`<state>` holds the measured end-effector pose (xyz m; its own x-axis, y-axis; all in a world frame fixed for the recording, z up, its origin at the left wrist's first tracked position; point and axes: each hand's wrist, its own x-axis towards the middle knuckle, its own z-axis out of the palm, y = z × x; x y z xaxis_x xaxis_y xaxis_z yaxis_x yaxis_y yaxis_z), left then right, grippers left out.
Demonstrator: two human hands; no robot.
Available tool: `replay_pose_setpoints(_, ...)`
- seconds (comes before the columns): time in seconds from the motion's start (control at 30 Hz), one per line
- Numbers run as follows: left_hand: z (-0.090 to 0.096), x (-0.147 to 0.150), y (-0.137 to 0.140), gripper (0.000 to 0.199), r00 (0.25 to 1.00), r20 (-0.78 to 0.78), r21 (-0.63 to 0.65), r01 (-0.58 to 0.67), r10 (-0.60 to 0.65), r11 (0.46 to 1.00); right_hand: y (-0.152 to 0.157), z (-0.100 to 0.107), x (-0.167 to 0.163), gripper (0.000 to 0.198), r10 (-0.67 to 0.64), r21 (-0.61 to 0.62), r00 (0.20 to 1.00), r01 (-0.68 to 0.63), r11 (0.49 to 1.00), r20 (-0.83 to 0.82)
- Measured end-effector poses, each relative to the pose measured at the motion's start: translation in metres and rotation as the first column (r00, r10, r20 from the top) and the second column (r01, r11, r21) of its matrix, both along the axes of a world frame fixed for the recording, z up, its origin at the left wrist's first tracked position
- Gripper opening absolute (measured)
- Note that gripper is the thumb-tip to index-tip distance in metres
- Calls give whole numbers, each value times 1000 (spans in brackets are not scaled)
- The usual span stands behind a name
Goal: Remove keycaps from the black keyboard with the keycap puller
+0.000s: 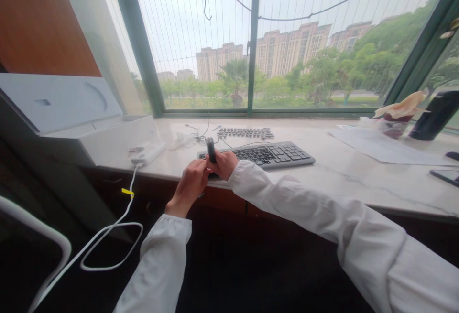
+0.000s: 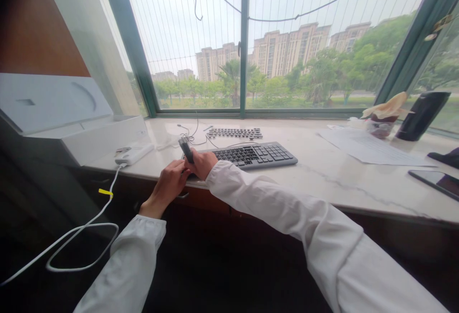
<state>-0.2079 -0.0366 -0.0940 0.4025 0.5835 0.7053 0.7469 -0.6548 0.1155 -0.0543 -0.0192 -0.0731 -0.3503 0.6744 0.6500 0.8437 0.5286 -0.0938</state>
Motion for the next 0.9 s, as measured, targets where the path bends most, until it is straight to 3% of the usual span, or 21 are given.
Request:
replay_pose_setpoints(0.13, 2, 4, -3, 10, 998, 52, -49, -28, 30, 998, -1, 0, 0, 35, 8, 52, 998, -5, 999, -56)
replay_pose_setpoints(0.4, 3, 8, -11, 13, 949, 316, -190, 37, 25, 981, 1, 14, 5, 35, -216, -78, 953, 204, 976, -210)
replay_pose_setpoints(0.57, 4, 6, -7, 20, 852, 514, -228, 28, 95, 973, 1, 17, 9, 35, -29, -61, 941, 9, 998, -338)
replay_pose_setpoints(0.7, 2, 3, 5, 21, 772, 614, -247, -8, 164, 969, 5, 18, 12, 17, 154, -105, 900, -214, 971, -407)
replay_pose_setpoints(0.8, 0, -1, 14, 22, 738, 650, -265, -6, 183, 964, 8, 17, 12, 8, 206, -60, 871, -259, 964, -445)
replay_pose_setpoints(0.9, -2, -6, 19, 26, 708, 685, -287, 47, 171, 957, 11, 15, 11, 17, 256, -58, 831, -325, 944, -494)
